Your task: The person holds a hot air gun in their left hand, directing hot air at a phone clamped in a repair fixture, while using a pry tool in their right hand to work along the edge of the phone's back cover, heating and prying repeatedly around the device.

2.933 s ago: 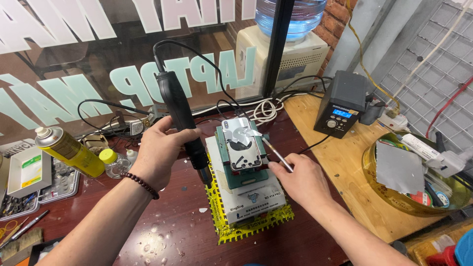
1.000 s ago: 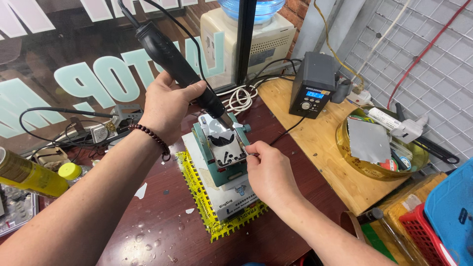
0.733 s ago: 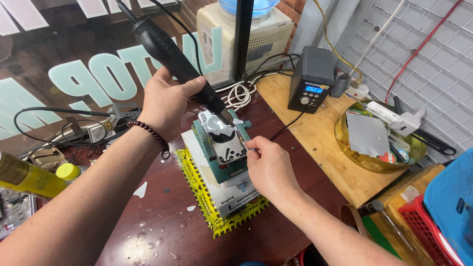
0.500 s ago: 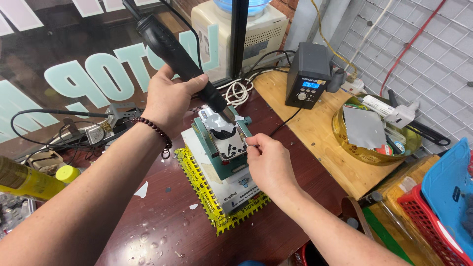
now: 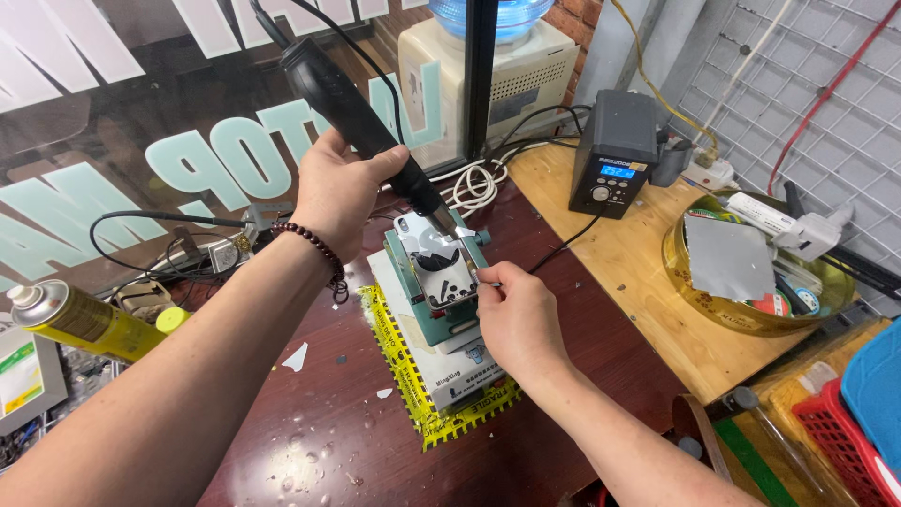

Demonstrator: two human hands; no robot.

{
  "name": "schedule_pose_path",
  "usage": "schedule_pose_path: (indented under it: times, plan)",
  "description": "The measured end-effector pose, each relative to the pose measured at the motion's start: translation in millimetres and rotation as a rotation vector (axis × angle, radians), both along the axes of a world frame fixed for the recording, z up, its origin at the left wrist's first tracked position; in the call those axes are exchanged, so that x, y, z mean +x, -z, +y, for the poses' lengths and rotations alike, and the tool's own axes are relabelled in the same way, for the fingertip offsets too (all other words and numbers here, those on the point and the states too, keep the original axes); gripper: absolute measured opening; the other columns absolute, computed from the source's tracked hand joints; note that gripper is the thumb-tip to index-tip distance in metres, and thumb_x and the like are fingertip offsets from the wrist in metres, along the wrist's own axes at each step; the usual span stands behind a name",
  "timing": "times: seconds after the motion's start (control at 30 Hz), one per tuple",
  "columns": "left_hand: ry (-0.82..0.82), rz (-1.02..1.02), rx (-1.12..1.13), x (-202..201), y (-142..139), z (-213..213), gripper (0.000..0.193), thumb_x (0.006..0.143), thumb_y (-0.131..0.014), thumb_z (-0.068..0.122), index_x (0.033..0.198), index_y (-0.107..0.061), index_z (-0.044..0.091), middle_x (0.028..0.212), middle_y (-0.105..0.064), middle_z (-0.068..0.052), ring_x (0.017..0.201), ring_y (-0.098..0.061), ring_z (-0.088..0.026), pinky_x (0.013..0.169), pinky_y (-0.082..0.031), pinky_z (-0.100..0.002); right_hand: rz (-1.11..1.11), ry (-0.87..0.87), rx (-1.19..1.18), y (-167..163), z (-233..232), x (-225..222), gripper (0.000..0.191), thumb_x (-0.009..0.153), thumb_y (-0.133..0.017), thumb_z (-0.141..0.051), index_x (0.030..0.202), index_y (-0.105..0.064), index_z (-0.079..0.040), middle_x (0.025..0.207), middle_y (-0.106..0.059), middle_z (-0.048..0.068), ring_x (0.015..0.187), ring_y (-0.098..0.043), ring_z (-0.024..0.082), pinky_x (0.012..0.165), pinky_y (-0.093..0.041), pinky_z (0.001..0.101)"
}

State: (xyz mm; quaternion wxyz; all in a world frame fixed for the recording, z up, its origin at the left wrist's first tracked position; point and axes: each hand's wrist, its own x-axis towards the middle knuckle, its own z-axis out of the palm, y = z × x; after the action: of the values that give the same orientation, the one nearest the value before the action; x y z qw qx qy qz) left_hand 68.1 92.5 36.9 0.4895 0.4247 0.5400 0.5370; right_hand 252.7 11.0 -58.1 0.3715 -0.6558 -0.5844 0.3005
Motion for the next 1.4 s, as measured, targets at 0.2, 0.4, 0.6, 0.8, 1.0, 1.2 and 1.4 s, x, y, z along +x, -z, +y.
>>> schedule_pose_path:
  times: [0.2,0.4,0.6,0.8,1.0,1.2,1.4]
  plan:
    - [0.034,-0.055,0.113,1.4,8.0,3.4,0.029,0.089,-0.071,0.003,0.116,-0.059,0.002,0.097,-0.073,-0.011,0.081,-0.077,-0.022,0.065,-0.069,-0.034,0.551,0.036,-0.296,-2.9,3.0,7.3,0.025,0.097,-0.060,-0.013,0.117,-0.070,-0.003,0.076,-0.065,0.008,0.049,-0.045,0.010,0.042,-0.032,0.0291]
    - [0.047,-0.070,0.205,-17.6,7.4,-4.3,0.026,0.092,-0.074,0.002,0.115,-0.061,-0.001,0.103,-0.074,-0.012,0.089,-0.076,-0.021,0.071,-0.068,-0.031,0.845,0.017,-0.324,-19.3,4.0,30.4,0.028,0.095,-0.062,-0.012,0.121,-0.062,-0.001,0.084,-0.062,0.008,0.045,-0.038,0.006,0.040,-0.027,0.0248]
    - [-0.003,-0.069,-0.077,-30.7,-2.6,-23.3,0.024,0.092,-0.067,0.007,0.113,-0.055,0.007,0.093,-0.072,-0.013,0.076,-0.075,-0.029,0.049,-0.057,-0.040,0.434,0.011,-0.340,-27.9,-7.8,13.4,0.030,0.096,-0.059,-0.015,0.121,-0.068,-0.002,0.078,-0.070,0.010,0.045,-0.044,0.008,0.040,-0.033,0.0260]
    - [0.037,-0.063,0.078,-26.6,1.9,-16.7,0.025,0.091,-0.070,0.004,0.114,-0.059,0.002,0.100,-0.072,-0.011,0.082,-0.076,-0.020,0.068,-0.068,-0.032,0.362,0.016,-0.343,-34.7,-4.7,3.8,0.032,0.095,-0.057,-0.013,0.125,-0.065,-0.004,0.077,-0.072,0.011,0.045,-0.043,0.009,0.039,-0.034,0.0275]
    - [0.048,0.006,0.069,-24.2,4.5,-7.2,0.028,0.091,-0.071,0.006,0.116,-0.060,0.001,0.101,-0.073,-0.009,0.085,-0.076,-0.018,0.073,-0.068,-0.032,0.351,0.057,-0.393,-39.0,-3.1,0.2,0.031,0.097,-0.055,-0.012,0.125,-0.065,-0.005,0.078,-0.071,0.011,0.043,-0.041,0.010,0.038,-0.031,0.0289]
    - [0.084,-0.107,0.084,-14.3,5.8,3.5,0.032,0.089,-0.070,0.003,0.118,-0.058,0.001,0.099,-0.074,-0.015,0.081,-0.078,-0.022,0.068,-0.070,-0.034,0.229,0.076,-0.364,-40.0,4.5,-3.1,0.028,0.096,-0.058,-0.012,0.120,-0.071,-0.005,0.080,-0.074,0.008,0.050,-0.049,0.010,0.044,-0.038,0.0297]
    - [0.093,-0.043,0.101,-11.1,10.9,10.4,0.034,0.090,-0.071,0.004,0.121,-0.057,0.001,0.095,-0.076,-0.015,0.078,-0.078,-0.021,0.066,-0.068,-0.033,0.117,0.037,-0.306,-30.5,5.2,1.6,0.029,0.094,-0.061,-0.012,0.119,-0.073,-0.007,0.079,-0.077,0.006,0.063,-0.060,0.012,0.057,-0.047,0.0319]
